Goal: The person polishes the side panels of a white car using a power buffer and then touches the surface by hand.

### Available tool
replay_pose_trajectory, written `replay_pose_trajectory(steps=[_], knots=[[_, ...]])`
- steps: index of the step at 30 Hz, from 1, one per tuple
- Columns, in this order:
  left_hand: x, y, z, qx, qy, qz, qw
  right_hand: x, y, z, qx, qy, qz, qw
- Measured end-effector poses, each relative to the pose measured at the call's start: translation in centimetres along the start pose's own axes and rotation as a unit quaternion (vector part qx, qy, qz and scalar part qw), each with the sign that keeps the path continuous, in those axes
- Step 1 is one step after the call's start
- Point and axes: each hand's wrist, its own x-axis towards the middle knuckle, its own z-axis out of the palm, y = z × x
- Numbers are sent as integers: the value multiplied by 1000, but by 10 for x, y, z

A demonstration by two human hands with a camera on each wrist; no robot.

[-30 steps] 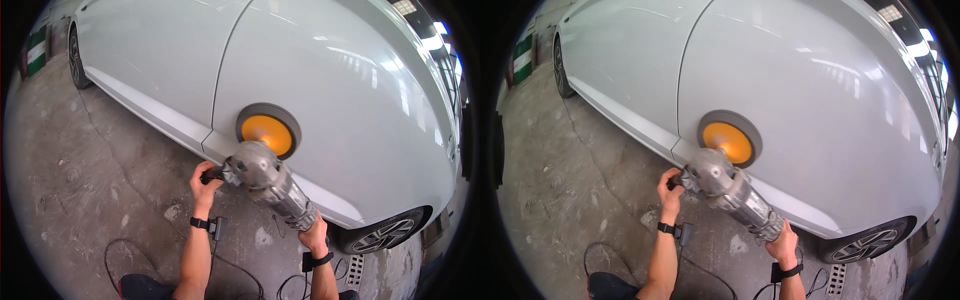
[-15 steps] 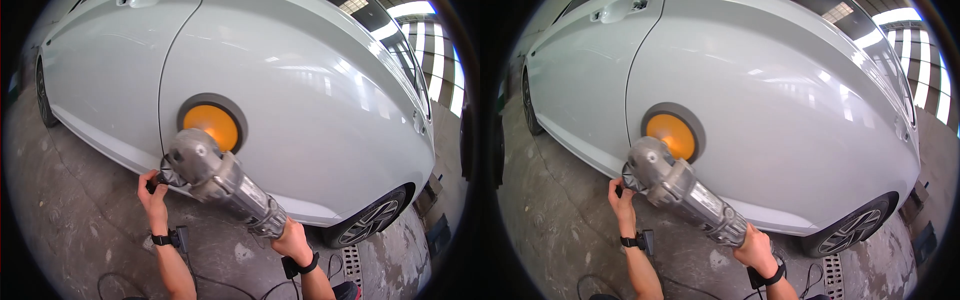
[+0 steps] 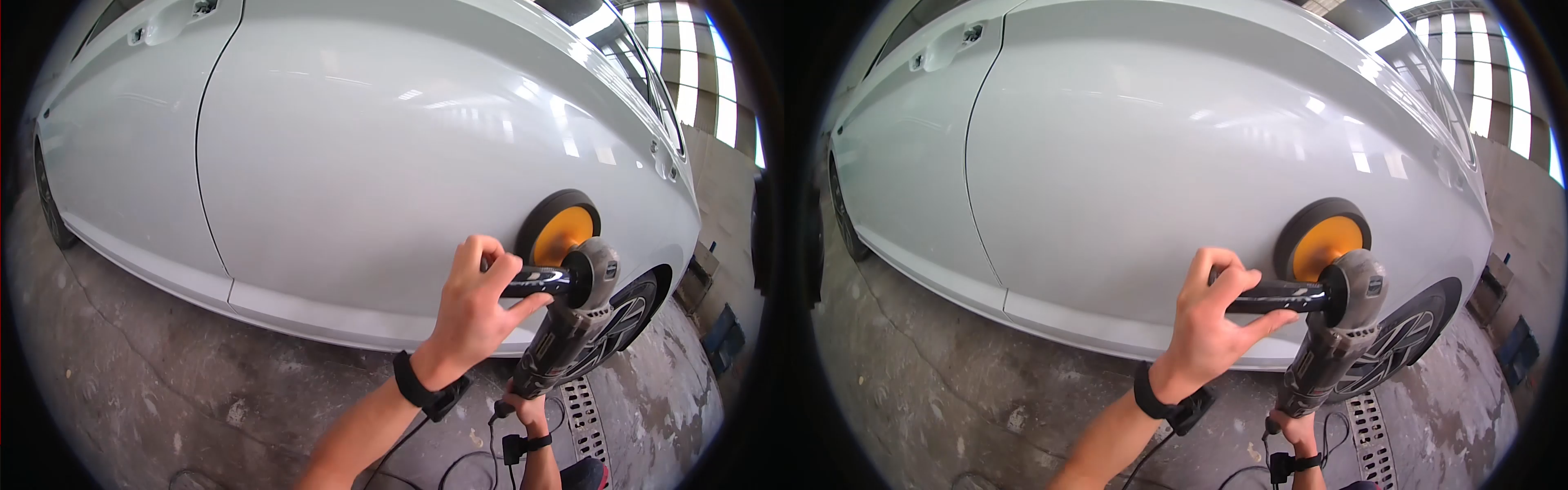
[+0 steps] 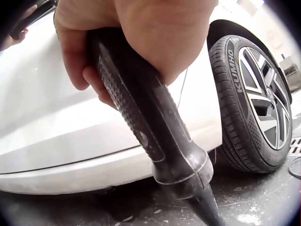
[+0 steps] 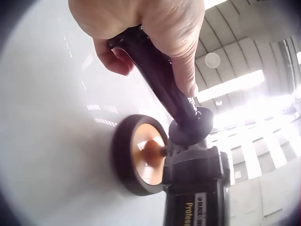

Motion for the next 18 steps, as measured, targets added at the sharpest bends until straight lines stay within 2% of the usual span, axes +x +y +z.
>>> replay_pose_trajectory(steps=[2,5,8,9,10,11,13,14,16,17,18], knots=[[10,-7,-15,-2,-9,10,1000,0,-14,14,-9,12,-2,1000],[7,-22,-72,21,-14,-34,999,0,-27,47,-42,6,-31,999],[-10,-45,-147,46,61,-2,997,3,-50,85,-105,-32,-98,989],[-15,-50,-170,38,77,-21,996,-1,-61,94,-134,-45,-130,981],[-23,-57,-196,55,88,-35,994,-10,-106,121,-139,-47,-222,964],[-30,-62,-221,61,106,-47,991,-10,-124,134,-143,-50,-223,963],[-42,-72,-267,56,163,-106,979,-9,-152,153,-218,-122,-203,947],[-43,-71,-287,34,205,-138,968,-10,-169,170,-231,-119,-214,942],[-49,-84,-333,81,258,-133,953,4,-191,190,-303,-168,-248,905],[-54,-97,-359,114,264,-128,949,6,-212,205,-319,-166,-231,904],[-49,-97,-371,42,296,-154,942,4,-239,220,-303,-163,-260,902]])
